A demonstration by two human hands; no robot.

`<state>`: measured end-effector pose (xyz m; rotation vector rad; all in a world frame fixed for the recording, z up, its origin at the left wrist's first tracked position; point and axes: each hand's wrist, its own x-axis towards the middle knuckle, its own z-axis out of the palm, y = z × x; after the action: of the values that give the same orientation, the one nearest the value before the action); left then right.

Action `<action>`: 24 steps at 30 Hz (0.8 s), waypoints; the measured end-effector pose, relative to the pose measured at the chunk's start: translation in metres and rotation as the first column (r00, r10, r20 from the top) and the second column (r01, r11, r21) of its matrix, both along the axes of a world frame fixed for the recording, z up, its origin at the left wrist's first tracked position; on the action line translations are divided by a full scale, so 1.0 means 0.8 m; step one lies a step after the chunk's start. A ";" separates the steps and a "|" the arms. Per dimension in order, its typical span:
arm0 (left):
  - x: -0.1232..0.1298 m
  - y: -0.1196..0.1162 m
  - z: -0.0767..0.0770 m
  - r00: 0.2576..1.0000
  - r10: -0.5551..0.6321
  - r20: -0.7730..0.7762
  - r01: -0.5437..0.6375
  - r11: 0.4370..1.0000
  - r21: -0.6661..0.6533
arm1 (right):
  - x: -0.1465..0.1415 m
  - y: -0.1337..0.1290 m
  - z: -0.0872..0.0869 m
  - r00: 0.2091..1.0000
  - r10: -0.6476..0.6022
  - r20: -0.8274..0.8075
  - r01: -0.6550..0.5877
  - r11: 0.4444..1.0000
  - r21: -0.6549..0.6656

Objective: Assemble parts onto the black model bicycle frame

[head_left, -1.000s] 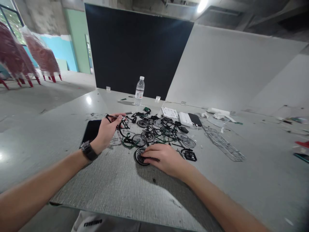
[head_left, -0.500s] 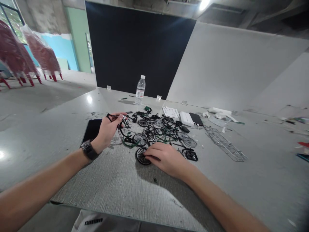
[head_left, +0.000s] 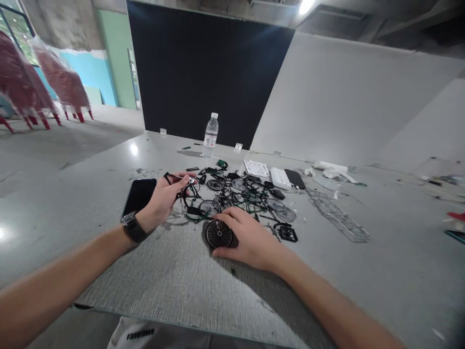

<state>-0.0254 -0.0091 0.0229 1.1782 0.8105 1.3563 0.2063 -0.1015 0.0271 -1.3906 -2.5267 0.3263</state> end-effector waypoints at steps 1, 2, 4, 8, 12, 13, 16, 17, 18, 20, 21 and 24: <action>0.001 -0.002 0.001 1.000 -0.023 0.015 0.024 1.000 -0.017 | 0.000 0.000 0.001 0.999 -0.029 -0.034 0.027 0.998 -0.050; 0.001 -0.004 0.002 0.999 -0.046 0.025 0.046 0.998 -0.030 | -0.001 -0.001 0.003 0.996 -0.054 -0.067 0.047 0.994 -0.100; 0.003 -0.007 0.003 0.996 -0.081 0.025 0.083 0.996 -0.045 | -0.002 -0.001 0.004 0.987 -0.096 -0.129 0.071 0.981 -0.182; 0.005 -0.011 0.003 0.989 -0.147 -0.008 0.146 0.988 -0.058 | -0.002 0.000 0.007 0.957 -0.176 -0.232 0.112 0.958 -0.265; 0.009 -0.017 0.004 0.970 -0.242 -0.001 0.241 0.969 -0.056 | 0.005 0.006 0.010 0.856 -0.248 -0.454 0.130 0.953 -0.274; 0.011 -0.019 0.004 0.965 -0.264 0.002 0.263 0.963 -0.057 | 0.006 0.008 0.009 0.815 -0.276 -0.509 0.130 0.944 -0.304; 0.018 -0.027 0.002 0.948 -0.318 0.009 0.318 0.947 -0.054 | 0.007 0.014 0.000 0.652 -0.343 -0.676 0.089 0.920 -0.382; 0.021 -0.029 0.001 0.943 -0.333 0.010 0.333 0.942 -0.048 | 0.006 0.016 -0.003 0.591 -0.353 -0.725 0.065 0.917 -0.393; 0.023 -0.031 -0.001 0.938 -0.348 0.008 0.348 0.937 -0.041 | 0.003 0.017 -0.007 0.532 -0.361 -0.766 0.041 0.915 -0.402; 0.027 -0.033 -0.006 0.928 -0.373 -0.007 0.373 0.927 -0.024 | -0.005 0.017 -0.011 0.442 -0.383 -0.811 -0.003 0.903 -0.429; 0.028 -0.033 -0.008 0.924 -0.383 -0.017 0.382 0.924 -0.017 | -0.009 0.016 -0.012 0.413 -0.397 -0.820 -0.016 0.897 -0.442; 0.030 -0.033 -0.015 0.918 -0.394 -0.042 0.395 0.919 0.011 | -0.022 0.011 -0.009 0.382 -0.428 -0.819 -0.020 0.882 -0.470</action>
<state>-0.0012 -0.0353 0.0109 1.3055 0.5474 1.0108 0.1884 -0.0926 0.0198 -1.1148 -1.3375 1.2465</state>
